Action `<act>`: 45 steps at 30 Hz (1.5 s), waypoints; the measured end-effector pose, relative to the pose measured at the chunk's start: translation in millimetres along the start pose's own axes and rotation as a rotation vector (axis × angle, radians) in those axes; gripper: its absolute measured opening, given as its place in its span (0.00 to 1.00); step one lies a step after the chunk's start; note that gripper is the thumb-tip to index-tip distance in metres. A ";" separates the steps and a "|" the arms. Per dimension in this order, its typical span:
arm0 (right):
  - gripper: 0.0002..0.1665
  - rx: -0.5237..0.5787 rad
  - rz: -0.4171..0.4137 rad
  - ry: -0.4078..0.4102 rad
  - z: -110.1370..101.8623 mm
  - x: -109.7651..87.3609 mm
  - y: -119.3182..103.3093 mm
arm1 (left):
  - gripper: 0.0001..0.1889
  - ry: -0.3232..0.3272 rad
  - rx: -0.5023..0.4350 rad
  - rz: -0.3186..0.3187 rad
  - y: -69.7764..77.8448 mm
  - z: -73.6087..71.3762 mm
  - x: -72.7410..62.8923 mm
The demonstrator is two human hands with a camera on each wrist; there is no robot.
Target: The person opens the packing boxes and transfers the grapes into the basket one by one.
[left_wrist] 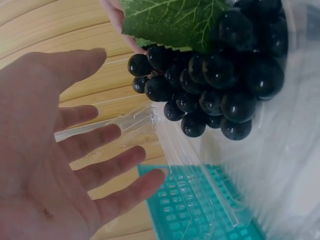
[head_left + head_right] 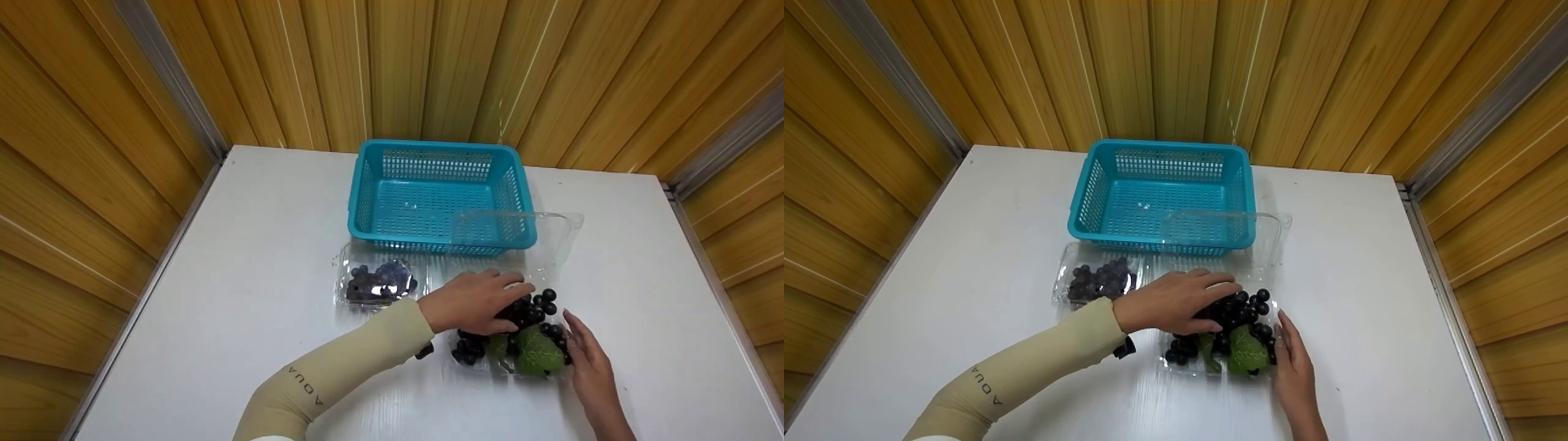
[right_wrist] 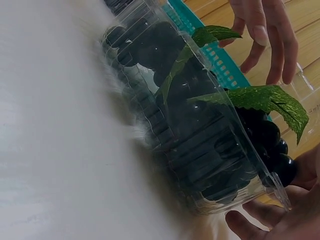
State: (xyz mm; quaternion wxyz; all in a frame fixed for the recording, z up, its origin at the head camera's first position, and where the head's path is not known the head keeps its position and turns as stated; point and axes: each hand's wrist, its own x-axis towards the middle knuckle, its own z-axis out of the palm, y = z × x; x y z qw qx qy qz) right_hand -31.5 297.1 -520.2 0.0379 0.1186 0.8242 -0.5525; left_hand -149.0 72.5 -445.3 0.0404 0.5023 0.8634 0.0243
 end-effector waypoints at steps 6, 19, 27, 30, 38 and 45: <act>0.30 0.016 0.008 0.000 0.2 -0.6 0.4 | 0.37 -0.038 -0.012 0.000 2.9 3.3 0.3; 0.34 0.038 0.056 -0.001 2.5 -1.3 -1.2 | 0.38 -0.070 0.018 0.012 7.3 9.8 3.6; 0.32 0.035 0.059 0.000 3.2 0.0 -0.5 | 0.38 -0.104 0.026 0.012 9.3 13.3 7.9; 0.33 0.015 0.089 -0.001 3.7 0.3 -2.2 | 0.39 -0.120 0.038 0.003 10.6 13.8 9.5; 0.34 -0.022 0.135 -0.028 3.6 1.5 -4.8 | 0.39 -0.178 0.051 -0.042 15.6 15.1 12.4; 0.32 -0.009 0.091 -0.037 2.5 2.0 -0.6 | 0.42 -0.231 0.034 -0.066 18.0 16.0 17.1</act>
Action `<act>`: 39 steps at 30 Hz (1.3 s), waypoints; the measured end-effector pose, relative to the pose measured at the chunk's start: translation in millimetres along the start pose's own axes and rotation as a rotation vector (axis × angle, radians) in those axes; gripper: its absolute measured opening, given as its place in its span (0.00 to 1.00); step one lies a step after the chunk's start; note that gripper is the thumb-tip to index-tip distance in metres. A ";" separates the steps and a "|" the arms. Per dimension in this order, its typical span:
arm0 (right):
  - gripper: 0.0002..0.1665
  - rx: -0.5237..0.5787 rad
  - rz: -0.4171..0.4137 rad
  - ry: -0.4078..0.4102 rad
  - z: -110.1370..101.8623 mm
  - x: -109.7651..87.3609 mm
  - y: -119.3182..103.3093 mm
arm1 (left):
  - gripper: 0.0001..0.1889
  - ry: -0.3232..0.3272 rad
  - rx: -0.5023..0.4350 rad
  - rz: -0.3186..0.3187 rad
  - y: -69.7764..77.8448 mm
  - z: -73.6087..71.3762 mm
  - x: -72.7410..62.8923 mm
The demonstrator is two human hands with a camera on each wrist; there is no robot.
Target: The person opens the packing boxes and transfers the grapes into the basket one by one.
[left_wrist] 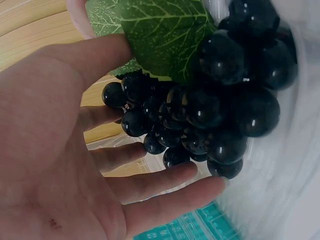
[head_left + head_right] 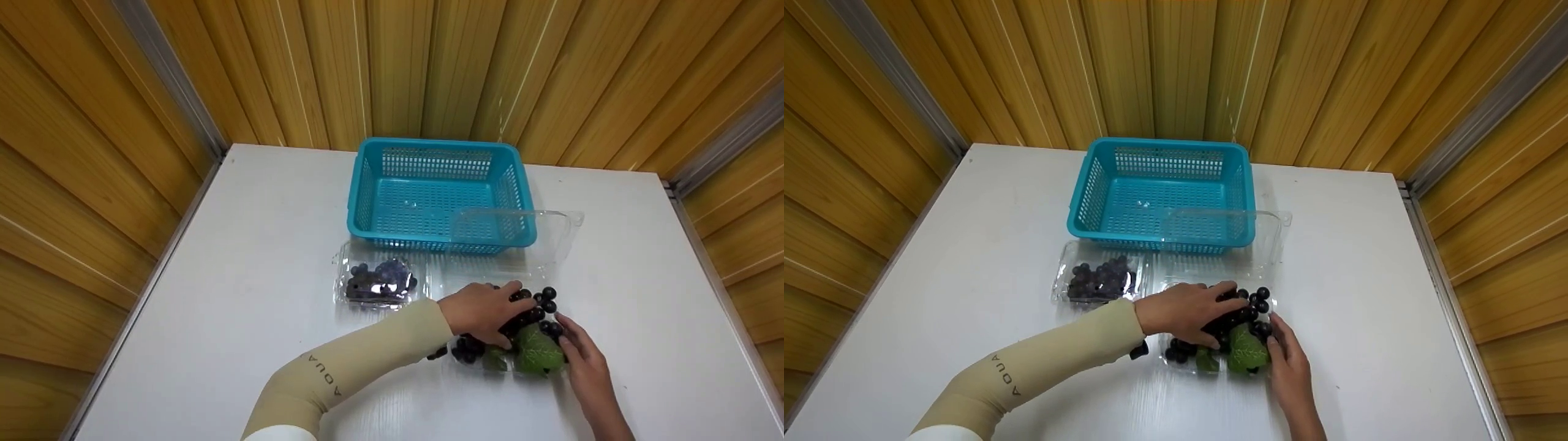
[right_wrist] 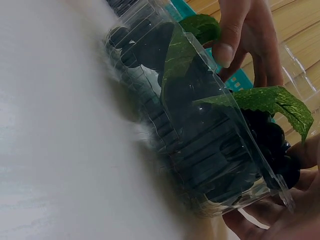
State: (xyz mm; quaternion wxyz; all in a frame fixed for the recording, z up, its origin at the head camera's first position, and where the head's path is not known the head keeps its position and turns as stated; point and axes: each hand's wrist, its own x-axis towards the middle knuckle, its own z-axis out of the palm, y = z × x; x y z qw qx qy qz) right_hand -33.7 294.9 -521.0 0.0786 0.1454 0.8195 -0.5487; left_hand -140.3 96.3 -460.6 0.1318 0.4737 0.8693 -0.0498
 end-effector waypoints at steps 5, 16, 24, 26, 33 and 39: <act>0.29 0.034 -0.050 0.011 1.7 -0.1 1.2 | 0.44 -0.017 0.005 -0.001 0.2 -1.8 3.0; 0.34 0.041 0.007 -0.054 -2.5 1.7 -2.5 | 0.54 -0.071 -0.051 -0.004 2.1 1.6 11.7; 0.35 0.031 0.021 -0.080 -3.4 1.9 -3.5 | 0.48 -0.050 0.019 0.018 7.5 4.8 13.2; 0.35 0.039 0.019 -0.078 -2.9 1.4 -4.4 | 0.45 -0.034 0.043 0.012 9.1 5.2 13.5; 0.35 0.029 0.020 -0.086 -3.2 1.6 -5.1 | 0.40 0.050 0.123 0.002 14.9 7.8 15.5; 0.36 0.020 0.051 -0.094 -2.8 2.5 -5.5 | 0.39 0.062 0.149 0.035 16.7 7.4 16.1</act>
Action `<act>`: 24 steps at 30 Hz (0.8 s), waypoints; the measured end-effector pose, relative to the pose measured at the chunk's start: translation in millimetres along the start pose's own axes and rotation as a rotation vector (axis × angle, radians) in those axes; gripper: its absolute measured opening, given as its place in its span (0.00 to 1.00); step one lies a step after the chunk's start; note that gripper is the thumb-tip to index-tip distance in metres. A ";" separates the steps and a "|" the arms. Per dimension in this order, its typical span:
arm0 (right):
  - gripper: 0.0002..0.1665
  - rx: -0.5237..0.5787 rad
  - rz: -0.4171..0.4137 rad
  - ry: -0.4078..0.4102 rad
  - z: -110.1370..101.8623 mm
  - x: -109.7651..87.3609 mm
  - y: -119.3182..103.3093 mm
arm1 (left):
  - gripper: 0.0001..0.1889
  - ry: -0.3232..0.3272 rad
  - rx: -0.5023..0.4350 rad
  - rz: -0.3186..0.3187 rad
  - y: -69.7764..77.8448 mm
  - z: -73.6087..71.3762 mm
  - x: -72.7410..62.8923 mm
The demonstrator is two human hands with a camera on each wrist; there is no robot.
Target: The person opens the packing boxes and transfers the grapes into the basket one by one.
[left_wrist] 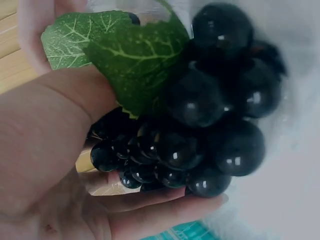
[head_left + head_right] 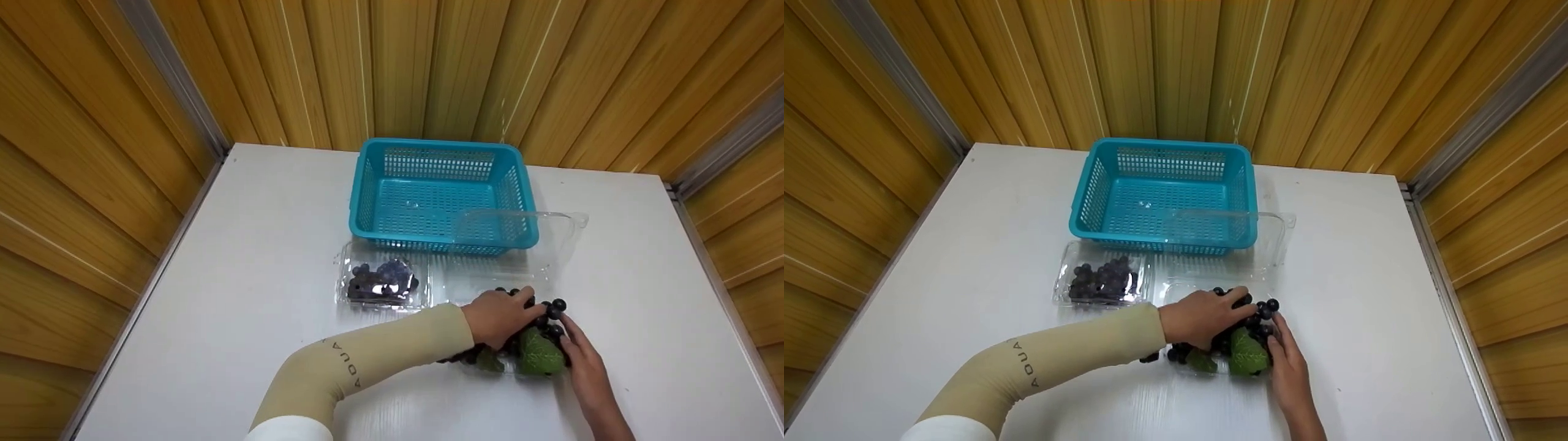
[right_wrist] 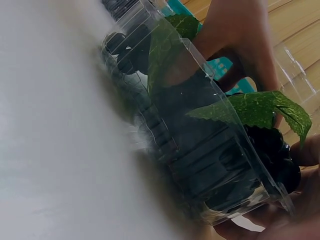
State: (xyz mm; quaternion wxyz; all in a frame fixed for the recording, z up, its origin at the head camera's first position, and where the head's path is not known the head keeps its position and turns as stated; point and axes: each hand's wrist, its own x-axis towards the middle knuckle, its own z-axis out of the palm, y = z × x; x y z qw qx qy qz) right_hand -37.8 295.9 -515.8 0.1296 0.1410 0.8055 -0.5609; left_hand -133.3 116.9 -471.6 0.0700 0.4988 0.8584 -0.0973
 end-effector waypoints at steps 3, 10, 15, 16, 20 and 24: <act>0.36 0.008 0.025 -0.012 0.3 0.4 -0.3 | 0.39 -0.016 -0.010 0.004 -0.2 -1.5 1.5; 0.35 0.015 0.028 -0.037 -0.6 1.1 -0.1 | 0.46 -0.084 -0.013 -0.026 1.1 -4.3 8.6; 0.35 0.008 0.039 -0.055 -1.1 1.1 -1.0 | 0.51 -0.168 -0.060 -0.083 4.3 -5.0 15.2; 0.35 0.010 0.045 -0.056 -1.1 0.9 -1.2 | 0.50 -0.178 -0.070 -0.099 5.1 -5.1 16.3; 0.34 0.012 0.067 -0.054 -0.8 0.4 -1.2 | 0.47 -0.170 -0.102 -0.149 8.8 -4.3 17.9; 0.34 0.006 0.042 -0.040 0.7 -0.1 -1.1 | 0.45 -0.112 -0.100 -0.146 9.0 -2.5 15.4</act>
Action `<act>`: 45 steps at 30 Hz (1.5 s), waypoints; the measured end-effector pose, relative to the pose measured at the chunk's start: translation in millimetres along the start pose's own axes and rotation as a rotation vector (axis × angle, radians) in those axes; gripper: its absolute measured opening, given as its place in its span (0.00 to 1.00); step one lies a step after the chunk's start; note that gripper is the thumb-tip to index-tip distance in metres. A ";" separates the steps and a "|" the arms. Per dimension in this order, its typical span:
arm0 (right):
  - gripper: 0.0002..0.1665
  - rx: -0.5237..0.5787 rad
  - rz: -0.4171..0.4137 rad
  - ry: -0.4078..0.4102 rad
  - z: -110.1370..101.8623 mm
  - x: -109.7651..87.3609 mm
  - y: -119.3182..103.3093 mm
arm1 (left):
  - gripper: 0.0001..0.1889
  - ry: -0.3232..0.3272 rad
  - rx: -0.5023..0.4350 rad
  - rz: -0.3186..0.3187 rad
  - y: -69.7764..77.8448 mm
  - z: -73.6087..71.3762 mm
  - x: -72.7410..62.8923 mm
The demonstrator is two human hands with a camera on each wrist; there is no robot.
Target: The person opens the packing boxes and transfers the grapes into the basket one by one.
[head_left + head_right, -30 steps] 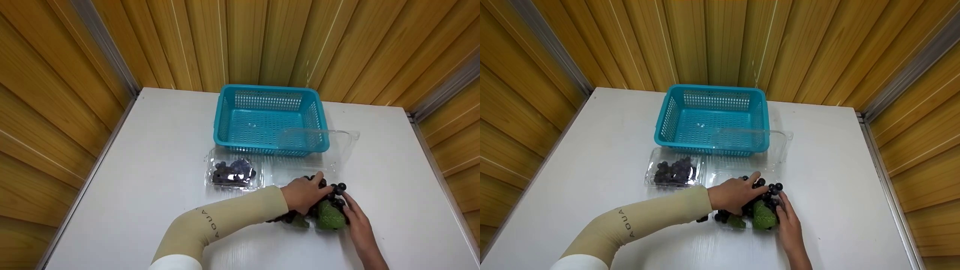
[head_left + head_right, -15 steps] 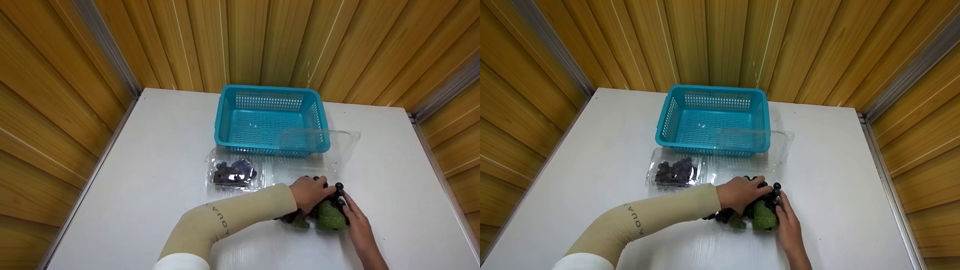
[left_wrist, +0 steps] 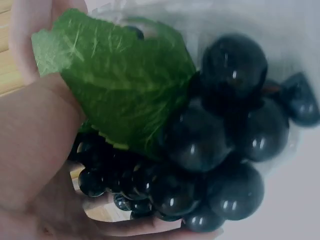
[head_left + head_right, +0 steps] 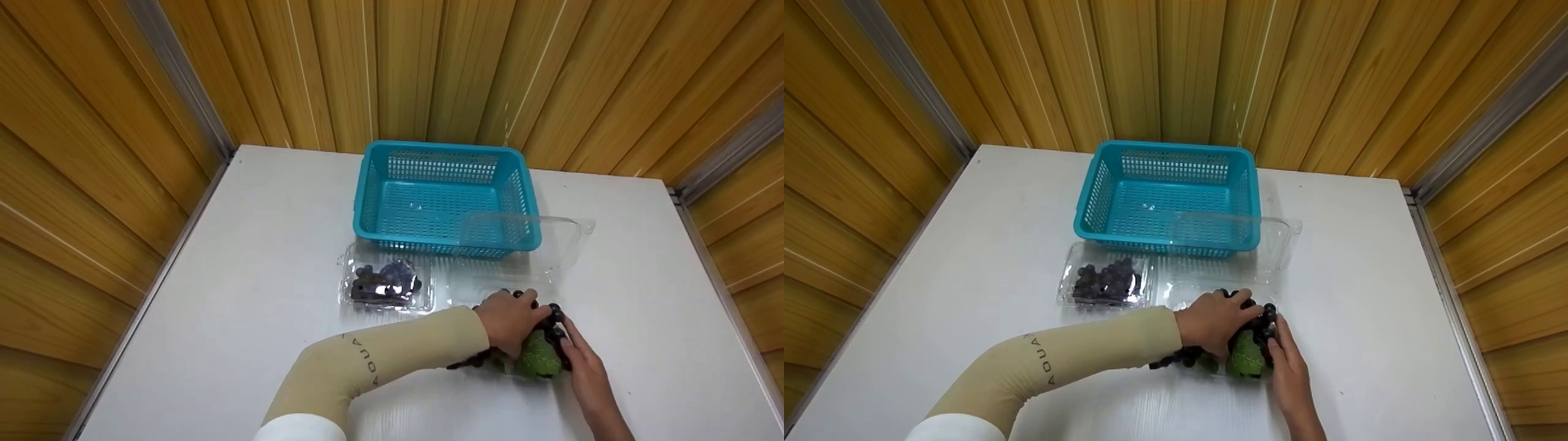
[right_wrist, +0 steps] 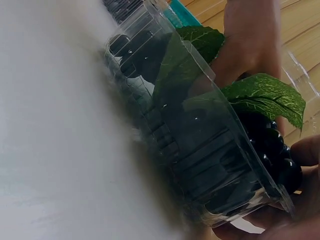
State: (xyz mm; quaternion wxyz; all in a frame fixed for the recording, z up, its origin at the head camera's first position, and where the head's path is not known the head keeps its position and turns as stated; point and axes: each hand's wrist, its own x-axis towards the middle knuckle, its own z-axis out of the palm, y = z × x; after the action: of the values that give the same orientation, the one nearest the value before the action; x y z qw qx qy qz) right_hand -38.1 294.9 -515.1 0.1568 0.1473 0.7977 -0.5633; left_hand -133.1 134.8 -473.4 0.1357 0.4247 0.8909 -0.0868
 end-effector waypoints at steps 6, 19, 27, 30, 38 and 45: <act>0.35 0.007 -0.034 0.013 1.0 -0.2 0.3 | 0.35 0.072 0.062 0.050 -3.8 2.3 -3.3; 0.36 0.019 -0.035 0.005 -0.8 -1.0 -0.2 | 0.31 0.079 0.121 0.080 -3.4 6.4 4.7; 0.35 0.003 -0.045 0.029 -1.7 -1.7 1.9 | 0.39 0.051 0.069 0.074 -5.1 5.6 6.8; 0.35 -0.008 -0.056 0.037 -2.1 -1.7 2.6 | 0.39 0.067 0.056 0.076 -7.2 6.4 7.3; 0.37 -0.020 -0.040 0.049 -0.7 -2.6 2.6 | 0.36 0.086 0.046 0.080 -10.2 2.0 2.8; 0.41 -0.054 -0.018 0.079 -2.2 -4.3 0.8 | 0.32 0.169 0.055 0.111 -13.2 -3.2 -6.9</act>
State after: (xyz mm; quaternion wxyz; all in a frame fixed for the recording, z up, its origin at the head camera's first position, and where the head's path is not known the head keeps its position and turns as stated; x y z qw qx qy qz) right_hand -34.1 297.0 -513.3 0.1237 0.1579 0.8195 -0.5368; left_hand -139.8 122.4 -467.7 0.0531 0.4830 0.8714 -0.0677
